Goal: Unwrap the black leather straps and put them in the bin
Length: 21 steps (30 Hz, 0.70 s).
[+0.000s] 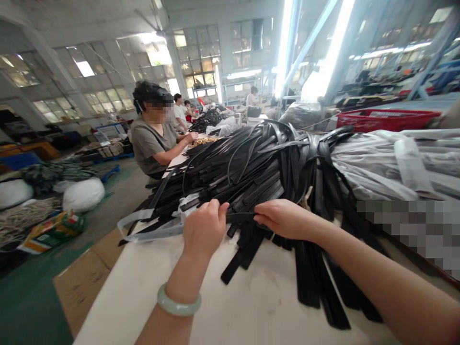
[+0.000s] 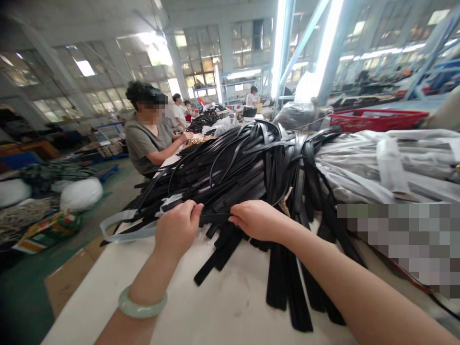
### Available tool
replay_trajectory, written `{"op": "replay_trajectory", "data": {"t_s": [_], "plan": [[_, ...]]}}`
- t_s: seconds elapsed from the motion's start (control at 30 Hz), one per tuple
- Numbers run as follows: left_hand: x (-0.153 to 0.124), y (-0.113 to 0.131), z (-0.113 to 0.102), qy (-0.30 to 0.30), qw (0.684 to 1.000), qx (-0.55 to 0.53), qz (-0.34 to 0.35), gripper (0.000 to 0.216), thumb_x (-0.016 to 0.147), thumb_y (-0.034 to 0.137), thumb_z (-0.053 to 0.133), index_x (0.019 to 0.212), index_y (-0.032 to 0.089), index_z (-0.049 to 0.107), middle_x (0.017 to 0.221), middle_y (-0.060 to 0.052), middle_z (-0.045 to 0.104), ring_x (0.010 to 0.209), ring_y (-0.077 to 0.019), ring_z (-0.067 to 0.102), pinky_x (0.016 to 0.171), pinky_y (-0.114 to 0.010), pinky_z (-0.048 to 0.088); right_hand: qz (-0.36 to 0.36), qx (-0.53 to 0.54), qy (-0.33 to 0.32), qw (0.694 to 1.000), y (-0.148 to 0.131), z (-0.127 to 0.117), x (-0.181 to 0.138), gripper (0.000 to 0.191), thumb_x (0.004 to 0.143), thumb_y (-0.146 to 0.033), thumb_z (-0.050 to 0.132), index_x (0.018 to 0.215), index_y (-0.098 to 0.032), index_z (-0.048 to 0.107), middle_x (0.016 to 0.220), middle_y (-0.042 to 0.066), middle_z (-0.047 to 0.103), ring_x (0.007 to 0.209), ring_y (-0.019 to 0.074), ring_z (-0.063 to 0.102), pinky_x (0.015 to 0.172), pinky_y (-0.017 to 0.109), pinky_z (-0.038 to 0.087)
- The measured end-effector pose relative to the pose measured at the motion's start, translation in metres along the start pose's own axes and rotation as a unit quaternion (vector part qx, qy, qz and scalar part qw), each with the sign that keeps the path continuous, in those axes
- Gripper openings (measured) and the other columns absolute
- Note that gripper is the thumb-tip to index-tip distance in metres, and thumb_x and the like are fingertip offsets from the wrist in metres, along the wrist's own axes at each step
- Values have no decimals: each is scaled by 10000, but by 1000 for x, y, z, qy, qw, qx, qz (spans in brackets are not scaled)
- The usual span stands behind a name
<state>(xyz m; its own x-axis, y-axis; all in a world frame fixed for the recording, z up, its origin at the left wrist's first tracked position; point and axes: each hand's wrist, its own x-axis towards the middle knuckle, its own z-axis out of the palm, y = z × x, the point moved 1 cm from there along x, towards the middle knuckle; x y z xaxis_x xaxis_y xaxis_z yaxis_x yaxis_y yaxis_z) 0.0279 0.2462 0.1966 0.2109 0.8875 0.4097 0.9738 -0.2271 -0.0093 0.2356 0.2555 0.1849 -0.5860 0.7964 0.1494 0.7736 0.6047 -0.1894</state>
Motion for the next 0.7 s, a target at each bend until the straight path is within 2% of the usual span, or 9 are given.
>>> {"op": "replay_trajectory", "data": {"t_s": [0.27,0.43,0.5,0.6,0.7], "plan": [[-16,30,7,-64,994,-51,71,464,996,447,235,805,195,575,783,-83,701,716,-240,667,530,-305,296,-81,110,-1,991,-20,17,1,211,924,-200,454,804,-149,620,765,67,664,701,164,606,634,247,378],[-24,39,11,-82,988,-105,82,471,1001,420,172,880,222,581,813,-59,705,762,-239,670,583,-315,363,-82,139,-8,987,-24,28,1,195,818,-67,468,796,-136,649,820,85,698,777,182,649,676,238,430],[-25,41,13,-86,986,-121,79,485,996,452,164,925,225,586,838,-60,706,791,-246,671,603,-319,380,-83,143,-17,986,-22,26,0,181,821,-90,488,823,-143,660,862,85,707,810,189,655,697,240,438],[-22,38,16,-94,985,-130,61,489,992,473,185,950,205,592,869,-84,701,814,-259,667,623,-322,389,-68,132,-76,986,-9,15,-2,136,853,-197,537,794,-165,655,780,54,702,696,171,639,619,231,420],[-14,27,17,-107,983,-140,52,483,999,441,202,898,185,599,874,-100,689,823,-257,652,648,-321,394,-28,137,-119,983,8,5,-4,165,868,-211,527,742,-169,623,642,16,662,558,132,585,523,209,373]]}}
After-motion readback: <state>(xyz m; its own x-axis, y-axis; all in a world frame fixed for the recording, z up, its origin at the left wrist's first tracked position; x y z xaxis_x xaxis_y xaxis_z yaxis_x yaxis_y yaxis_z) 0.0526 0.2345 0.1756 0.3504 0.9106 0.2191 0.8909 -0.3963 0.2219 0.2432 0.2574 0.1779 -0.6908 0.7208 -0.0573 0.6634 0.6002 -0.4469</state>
